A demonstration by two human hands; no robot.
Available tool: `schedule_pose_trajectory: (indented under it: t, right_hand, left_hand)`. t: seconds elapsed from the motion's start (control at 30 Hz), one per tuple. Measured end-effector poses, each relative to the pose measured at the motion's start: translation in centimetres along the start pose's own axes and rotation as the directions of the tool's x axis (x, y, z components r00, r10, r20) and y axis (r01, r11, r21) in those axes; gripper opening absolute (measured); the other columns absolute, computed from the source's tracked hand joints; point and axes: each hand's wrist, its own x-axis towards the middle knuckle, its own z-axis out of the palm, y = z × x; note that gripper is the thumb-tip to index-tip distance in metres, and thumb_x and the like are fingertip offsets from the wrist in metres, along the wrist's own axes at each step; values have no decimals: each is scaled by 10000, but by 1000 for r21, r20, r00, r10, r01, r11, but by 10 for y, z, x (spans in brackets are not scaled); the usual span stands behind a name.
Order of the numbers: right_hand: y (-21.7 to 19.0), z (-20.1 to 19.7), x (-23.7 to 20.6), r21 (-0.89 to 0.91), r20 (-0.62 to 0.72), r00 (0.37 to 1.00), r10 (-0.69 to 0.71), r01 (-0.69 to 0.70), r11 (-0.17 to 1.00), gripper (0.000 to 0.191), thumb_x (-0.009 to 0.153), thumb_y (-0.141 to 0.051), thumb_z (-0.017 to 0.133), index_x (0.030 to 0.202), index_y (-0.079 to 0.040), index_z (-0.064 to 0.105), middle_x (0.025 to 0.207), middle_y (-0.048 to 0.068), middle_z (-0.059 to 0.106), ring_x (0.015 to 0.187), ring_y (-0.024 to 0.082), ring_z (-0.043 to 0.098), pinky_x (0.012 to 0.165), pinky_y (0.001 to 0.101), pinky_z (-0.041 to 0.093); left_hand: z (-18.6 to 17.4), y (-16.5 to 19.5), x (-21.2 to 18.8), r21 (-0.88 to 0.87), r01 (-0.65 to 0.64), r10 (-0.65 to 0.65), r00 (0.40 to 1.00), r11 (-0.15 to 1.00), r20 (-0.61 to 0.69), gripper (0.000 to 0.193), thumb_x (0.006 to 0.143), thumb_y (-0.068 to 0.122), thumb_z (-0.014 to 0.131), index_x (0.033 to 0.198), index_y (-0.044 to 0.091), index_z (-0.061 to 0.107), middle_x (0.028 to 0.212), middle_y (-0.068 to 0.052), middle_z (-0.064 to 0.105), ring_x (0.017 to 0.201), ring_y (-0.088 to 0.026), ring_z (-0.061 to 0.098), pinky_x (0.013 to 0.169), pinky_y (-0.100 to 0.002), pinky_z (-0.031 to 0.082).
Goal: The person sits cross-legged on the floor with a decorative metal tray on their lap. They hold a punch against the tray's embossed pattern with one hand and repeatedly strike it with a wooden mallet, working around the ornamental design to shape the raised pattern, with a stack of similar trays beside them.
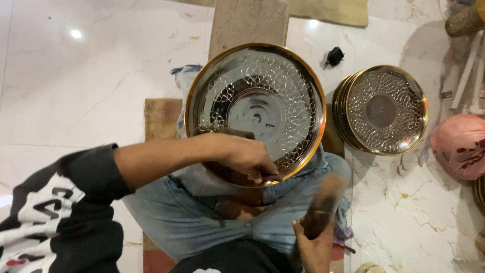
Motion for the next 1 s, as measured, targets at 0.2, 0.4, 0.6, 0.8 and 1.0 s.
schedule_pose_trajectory:
  t: [0.2, 0.4, 0.6, 0.8, 1.0]
  right_hand:
    - [-22, 4, 26, -126, 119, 993, 2, 13, 992, 734, 774, -91, 867, 1381, -43, 458, 958, 149, 671, 823, 254, 661, 749, 412, 570]
    - [-64, -4, 77, 127, 102, 992, 69, -82, 989, 760, 841, -117, 790, 1462, 35, 378, 1071, 254, 641, 881, 326, 678, 786, 469, 575]
    - [-139, -7, 138, -185, 607, 636, -476, 696, 693, 1021, 754, -174, 847, 1618, -111, 306, 1343, 336, 599, 1170, 506, 621, 920, 518, 496]
    - [-221, 15, 165, -521, 703, 711, -18, 533, 667, 931, 792, -274, 792, 1566, -402, 289, 1038, 220, 748, 935, 368, 771, 840, 464, 579]
    - [-259, 41, 166, -420, 709, 685, -169, 602, 679, 1012, 769, -249, 797, 1594, -374, 224, 1058, 218, 723, 957, 358, 738, 829, 464, 579]
  left_hand:
    - [0, 14, -20, -91, 285, -292, 953, 954, -85, 360, 888, 186, 703, 1237, 105, 667, 934, -150, 772, 827, -316, 773, 756, -410, 567]
    - [16, 16, -33, -120, 177, -213, 866, 977, -453, 409, 856, 131, 731, 1256, 68, 672, 1024, -189, 732, 947, -377, 711, 795, -462, 536]
    - [35, 18, -39, -132, 298, -303, 658, 946, -690, 309, 858, 158, 741, 1124, 12, 682, 965, -201, 709, 960, -409, 679, 815, -480, 517]
    - [58, 23, -44, -220, 403, -388, 402, 888, -829, 332, 830, 149, 737, 1116, -6, 675, 964, -209, 704, 939, -415, 679, 792, -473, 516]
    - [78, 22, -41, -314, 397, -415, 200, 863, -888, 369, 838, 106, 716, 1186, 2, 650, 1015, -218, 701, 951, -411, 686, 829, -463, 536]
